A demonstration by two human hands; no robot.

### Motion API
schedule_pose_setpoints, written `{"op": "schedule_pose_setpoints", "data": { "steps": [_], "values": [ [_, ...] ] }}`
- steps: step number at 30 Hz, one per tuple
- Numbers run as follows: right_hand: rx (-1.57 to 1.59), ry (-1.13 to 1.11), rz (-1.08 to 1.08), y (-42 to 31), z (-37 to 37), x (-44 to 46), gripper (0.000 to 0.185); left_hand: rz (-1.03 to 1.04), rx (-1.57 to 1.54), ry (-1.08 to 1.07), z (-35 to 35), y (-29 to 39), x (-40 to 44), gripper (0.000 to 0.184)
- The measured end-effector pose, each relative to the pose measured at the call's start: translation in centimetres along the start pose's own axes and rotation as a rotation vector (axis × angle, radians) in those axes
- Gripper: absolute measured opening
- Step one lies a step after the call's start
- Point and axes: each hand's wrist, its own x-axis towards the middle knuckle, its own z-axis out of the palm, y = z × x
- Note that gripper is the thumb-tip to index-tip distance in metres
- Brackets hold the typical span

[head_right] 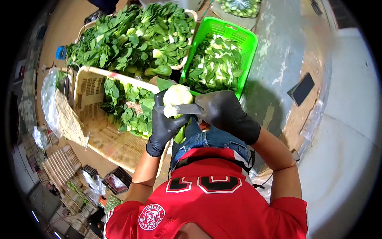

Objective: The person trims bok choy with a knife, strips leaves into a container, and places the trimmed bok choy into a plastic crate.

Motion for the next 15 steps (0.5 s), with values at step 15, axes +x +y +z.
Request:
{"op": "schedule_pose_setpoints", "data": {
  "steps": [15],
  "values": [
    [0.028,0.108,0.229,3.0,-2.2,-5.2,0.023,0.151,0.149,-0.203,5.1,3.0,3.1,0.063]
  ]
}}
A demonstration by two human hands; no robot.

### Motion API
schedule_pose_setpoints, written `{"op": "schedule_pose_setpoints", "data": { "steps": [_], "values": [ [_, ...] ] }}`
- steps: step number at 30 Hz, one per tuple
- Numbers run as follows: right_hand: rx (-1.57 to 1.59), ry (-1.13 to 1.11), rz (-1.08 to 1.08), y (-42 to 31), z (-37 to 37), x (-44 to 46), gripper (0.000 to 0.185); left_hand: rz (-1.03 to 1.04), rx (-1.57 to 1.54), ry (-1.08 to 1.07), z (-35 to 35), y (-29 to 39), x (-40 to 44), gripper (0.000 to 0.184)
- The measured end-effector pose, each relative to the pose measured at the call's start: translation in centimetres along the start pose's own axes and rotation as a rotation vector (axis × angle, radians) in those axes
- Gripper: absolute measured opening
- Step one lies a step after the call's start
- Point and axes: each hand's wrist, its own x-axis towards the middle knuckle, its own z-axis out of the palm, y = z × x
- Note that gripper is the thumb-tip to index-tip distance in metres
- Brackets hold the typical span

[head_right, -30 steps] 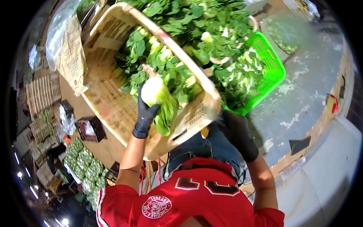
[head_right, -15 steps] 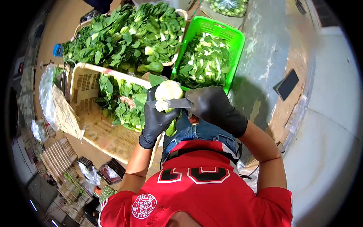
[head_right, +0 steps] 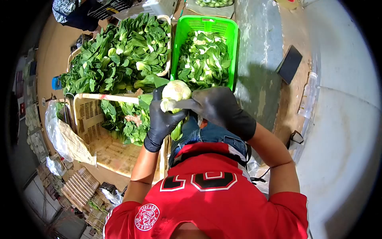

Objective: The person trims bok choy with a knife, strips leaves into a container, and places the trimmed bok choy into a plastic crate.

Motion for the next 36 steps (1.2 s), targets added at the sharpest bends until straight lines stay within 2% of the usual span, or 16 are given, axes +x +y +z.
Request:
{"op": "schedule_pose_setpoints", "data": {
  "steps": [5,7,9,11,12,15,17,20,23,28,29,30,31,32,35,36],
  "values": [
    [0.097,0.008,0.062,9.0,6.2,-1.0,0.017,-0.039,-0.093,-0.055,0.3,-0.4,-0.4,0.075],
    [0.092,-0.314,0.613,15.0,7.8,-2.7,0.024,0.043,-0.089,-0.012,0.2,0.3,-0.7,0.079],
    [0.132,-0.133,0.606,17.3,7.9,-3.5,0.030,0.206,-0.022,0.038,-0.4,0.4,1.3,0.077],
    [0.147,0.005,0.660,15.2,6.1,-3.5,0.033,-0.014,-0.188,-0.035,-0.5,-1.0,1.9,0.072],
    [0.295,0.168,0.414,12.9,4.9,-2.2,0.032,-0.008,-0.242,-0.011,0.2,-2.6,2.2,0.067],
    [0.964,0.059,0.228,6.7,2.9,1.2,0.049,-0.280,-0.634,-0.207,-0.2,-2.5,2.9,0.062],
    [0.615,-0.032,0.132,3.2,0.8,3.4,0.047,-0.355,-0.679,-0.286,-0.6,-2.7,2.9,0.063],
    [0.602,-0.350,0.088,4.2,1.4,6.0,0.047,-0.324,-0.653,-0.342,-2.1,-4.0,3.0,0.056],
    [0.660,-0.344,-0.010,6.9,5.0,7.4,0.031,-0.460,-0.897,-0.453,-3.6,-6.1,2.3,0.051],
    [0.696,-0.244,0.596,12.2,5.9,8.7,0.025,-0.666,-1.691,0.033,-6.9,-13.1,-1.2,0.044],
    [0.329,-0.225,0.496,14.5,6.9,8.5,0.022,-0.585,-1.731,0.141,-8.3,-14.8,-1.1,0.042],
    [0.483,-0.178,0.641,15.8,7.7,7.8,0.018,-0.512,-1.686,0.233,-11.3,-17.3,-0.5,0.043],
    [0.255,-0.264,0.458,19.3,8.6,7.1,0.015,-0.440,-1.640,0.322,-14.4,-21.3,0.2,0.045],
    [0.301,-0.221,0.532,18.6,8.7,7.0,0.019,-0.380,-1.600,0.405,-18.3,-24.2,0.8,0.046],
    [0.130,-0.284,0.648,16.6,9.3,7.7,0.021,-0.269,-1.168,0.595,-33.9,-23.3,2.5,0.060],
    [0.178,-0.237,0.603,17.5,10.5,7.1,0.022,-0.411,-1.121,0.784,-38.2,-24.2,3.0,0.059]
  ]
}}
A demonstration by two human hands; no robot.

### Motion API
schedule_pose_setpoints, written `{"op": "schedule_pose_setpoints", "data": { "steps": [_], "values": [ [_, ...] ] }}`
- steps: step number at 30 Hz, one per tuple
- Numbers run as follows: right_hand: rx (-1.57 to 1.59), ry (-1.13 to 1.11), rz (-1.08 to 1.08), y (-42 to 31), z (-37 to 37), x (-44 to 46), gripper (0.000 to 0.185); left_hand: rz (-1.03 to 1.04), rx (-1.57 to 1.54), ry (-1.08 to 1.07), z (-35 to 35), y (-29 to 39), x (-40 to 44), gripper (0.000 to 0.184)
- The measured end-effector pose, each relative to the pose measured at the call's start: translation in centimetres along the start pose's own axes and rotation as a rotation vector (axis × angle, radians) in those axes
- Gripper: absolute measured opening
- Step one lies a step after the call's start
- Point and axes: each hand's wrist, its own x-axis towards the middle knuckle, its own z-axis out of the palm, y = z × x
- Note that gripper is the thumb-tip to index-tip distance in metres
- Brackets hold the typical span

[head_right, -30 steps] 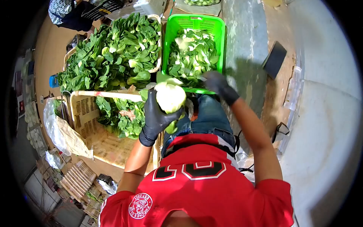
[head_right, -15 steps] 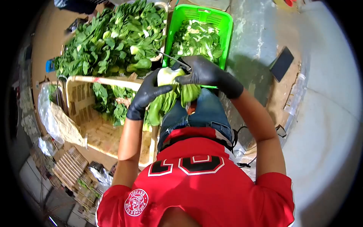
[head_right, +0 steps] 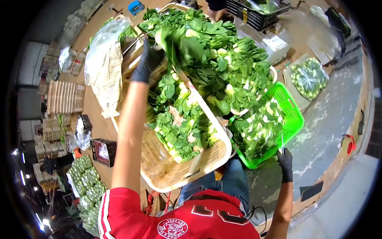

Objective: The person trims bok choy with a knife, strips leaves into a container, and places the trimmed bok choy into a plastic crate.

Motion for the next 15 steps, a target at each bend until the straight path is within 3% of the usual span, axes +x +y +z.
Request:
{"op": "schedule_pose_setpoints", "data": {
  "steps": [1,3,5,7,10,11,13,14,15],
  "values": [
    [-0.029,0.012,0.018,0.1,0.7,0.4,0.021,-0.016,0.020,0.224,-1.4,2.7,1.7,0.058],
    [-0.116,-0.007,-0.025,-0.7,1.8,0.7,0.022,0.308,0.346,0.185,-3.8,4.6,1.5,0.052],
    [-0.201,0.020,-0.061,-0.1,3.4,1.5,0.021,0.934,0.810,0.236,-9.6,2.8,2.5,0.032],
    [-0.336,0.061,-0.183,3.4,4.9,3.4,0.027,0.752,0.763,0.207,-13.7,-2.4,-0.7,0.021],
    [-0.405,0.140,-0.362,2.4,6.3,4.3,0.042,0.408,1.136,0.294,-22.6,-14.3,-3.0,0.021],
    [-0.310,0.104,-0.190,1.3,6.8,4.1,0.043,0.328,1.216,0.318,-25.7,-18.0,-2.8,0.025],
    [-0.117,0.042,0.145,-1.6,8.4,3.3,0.046,0.450,1.475,0.331,-30.0,-21.7,-0.5,0.032],
    [-0.122,-0.007,0.201,-2.9,9.2,2.6,0.041,0.513,1.603,0.328,-31.4,-23.0,1.0,0.036],
    [-0.101,0.008,0.143,-1.1,10.0,2.1,0.035,0.400,1.690,0.305,-32.7,-24.3,3.2,0.049]
  ]
}}
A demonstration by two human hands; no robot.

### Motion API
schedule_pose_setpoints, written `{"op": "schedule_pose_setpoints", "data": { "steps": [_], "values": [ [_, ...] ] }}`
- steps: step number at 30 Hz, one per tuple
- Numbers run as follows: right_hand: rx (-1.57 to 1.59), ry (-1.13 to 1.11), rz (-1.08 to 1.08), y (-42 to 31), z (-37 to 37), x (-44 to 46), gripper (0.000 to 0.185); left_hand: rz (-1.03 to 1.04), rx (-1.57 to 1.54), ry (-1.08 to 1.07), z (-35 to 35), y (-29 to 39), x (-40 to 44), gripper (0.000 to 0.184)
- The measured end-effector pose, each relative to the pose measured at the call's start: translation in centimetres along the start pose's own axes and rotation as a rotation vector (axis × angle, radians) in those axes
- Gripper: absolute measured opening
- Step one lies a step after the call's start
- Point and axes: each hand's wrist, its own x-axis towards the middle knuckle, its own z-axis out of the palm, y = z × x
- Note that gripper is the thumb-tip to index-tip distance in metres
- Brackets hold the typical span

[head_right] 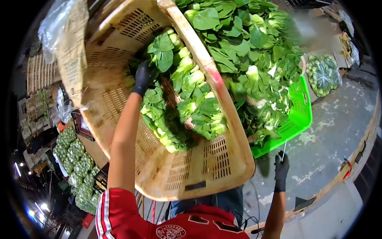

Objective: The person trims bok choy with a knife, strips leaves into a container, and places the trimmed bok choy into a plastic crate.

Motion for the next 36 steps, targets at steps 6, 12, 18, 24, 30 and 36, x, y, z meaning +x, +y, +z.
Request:
{"op": "schedule_pose_setpoints", "data": {
  "steps": [6,12,18,24,30,36],
  "values": [
    [0.026,-0.100,0.200,-0.3,3.2,-3.8,0.026,-0.181,0.251,-0.113,5.1,0.6,3.6,0.054],
    [0.150,-0.138,0.205,3.7,4.6,-4.2,0.025,-0.069,0.063,0.063,2.6,0.2,0.2,0.059],
    [0.136,-0.157,0.029,-2.3,2.9,-4.3,0.022,0.142,-0.217,0.072,-7.4,3.8,-7.7,0.077],
    [0.042,-0.240,-0.223,-13.0,0.1,-8.0,0.012,-0.292,-1.202,-0.407,-17.7,20.2,-15.2,0.084],
    [-0.252,-0.175,-0.912,-21.5,-6.5,-13.5,0.017,0.206,-0.784,-0.396,-21.2,35.2,-19.0,0.082],
    [-0.298,-0.062,-0.795,-15.1,-11.7,-15.5,0.019,0.358,-0.647,-0.403,-22.2,45.0,-21.5,0.072]
  ]
}}
